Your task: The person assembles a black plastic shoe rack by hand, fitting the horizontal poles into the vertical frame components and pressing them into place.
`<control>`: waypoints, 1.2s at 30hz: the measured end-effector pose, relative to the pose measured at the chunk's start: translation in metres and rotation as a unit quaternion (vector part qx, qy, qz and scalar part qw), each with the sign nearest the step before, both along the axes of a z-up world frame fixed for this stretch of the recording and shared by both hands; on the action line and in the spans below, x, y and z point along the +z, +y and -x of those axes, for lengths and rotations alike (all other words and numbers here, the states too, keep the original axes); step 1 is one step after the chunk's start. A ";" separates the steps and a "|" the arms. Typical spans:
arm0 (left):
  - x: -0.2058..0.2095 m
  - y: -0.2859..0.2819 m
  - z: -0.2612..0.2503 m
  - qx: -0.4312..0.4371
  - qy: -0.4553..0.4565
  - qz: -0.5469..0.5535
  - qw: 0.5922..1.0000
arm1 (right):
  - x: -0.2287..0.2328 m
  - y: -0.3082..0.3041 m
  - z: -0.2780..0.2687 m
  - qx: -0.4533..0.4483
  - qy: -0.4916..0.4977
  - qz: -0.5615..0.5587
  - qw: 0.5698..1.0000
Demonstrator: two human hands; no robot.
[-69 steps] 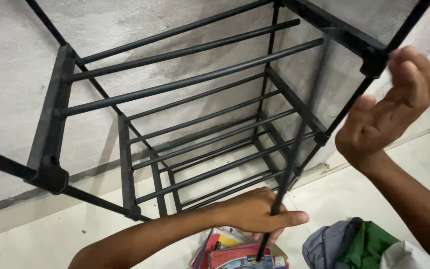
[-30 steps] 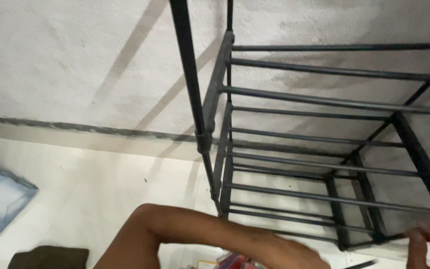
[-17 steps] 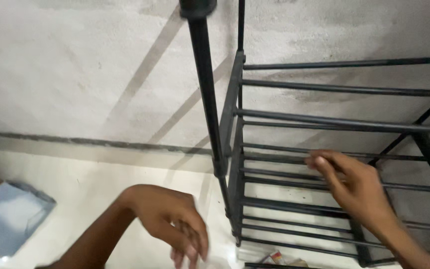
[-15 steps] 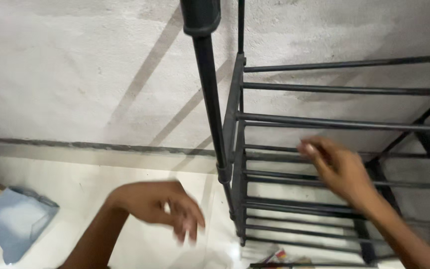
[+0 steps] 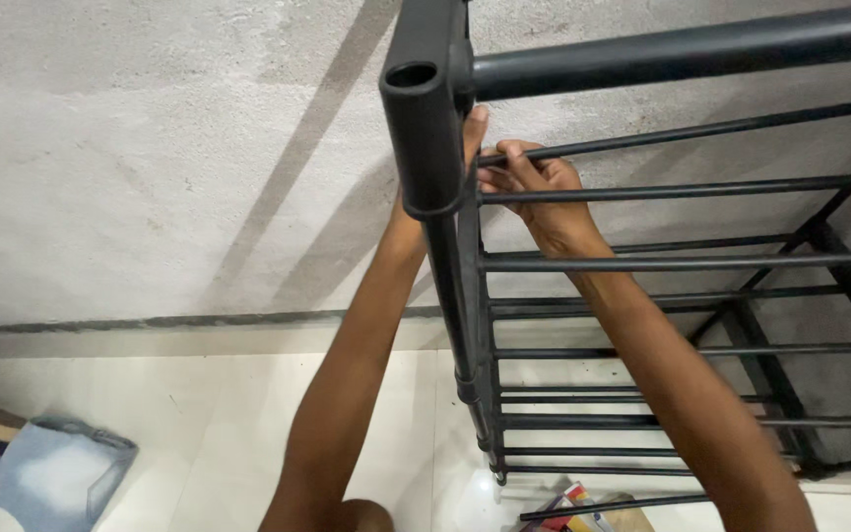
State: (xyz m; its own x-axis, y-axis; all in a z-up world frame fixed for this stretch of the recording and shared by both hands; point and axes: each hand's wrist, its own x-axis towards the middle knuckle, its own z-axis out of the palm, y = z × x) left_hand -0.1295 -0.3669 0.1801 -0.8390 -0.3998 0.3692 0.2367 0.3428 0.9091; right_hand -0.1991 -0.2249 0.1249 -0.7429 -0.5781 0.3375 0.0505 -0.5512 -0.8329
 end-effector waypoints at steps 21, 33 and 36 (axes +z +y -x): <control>-0.034 -0.004 0.011 -0.040 0.083 -0.030 0.995 | -0.021 -0.029 0.017 -0.174 0.045 0.089 0.980; -0.044 -0.013 0.012 -0.062 0.094 -0.014 0.993 | -0.016 -0.032 0.015 -0.165 0.056 0.077 0.982; -0.042 -0.015 0.016 -0.064 0.096 -0.009 0.993 | -0.013 -0.029 0.011 -0.169 0.053 0.064 0.982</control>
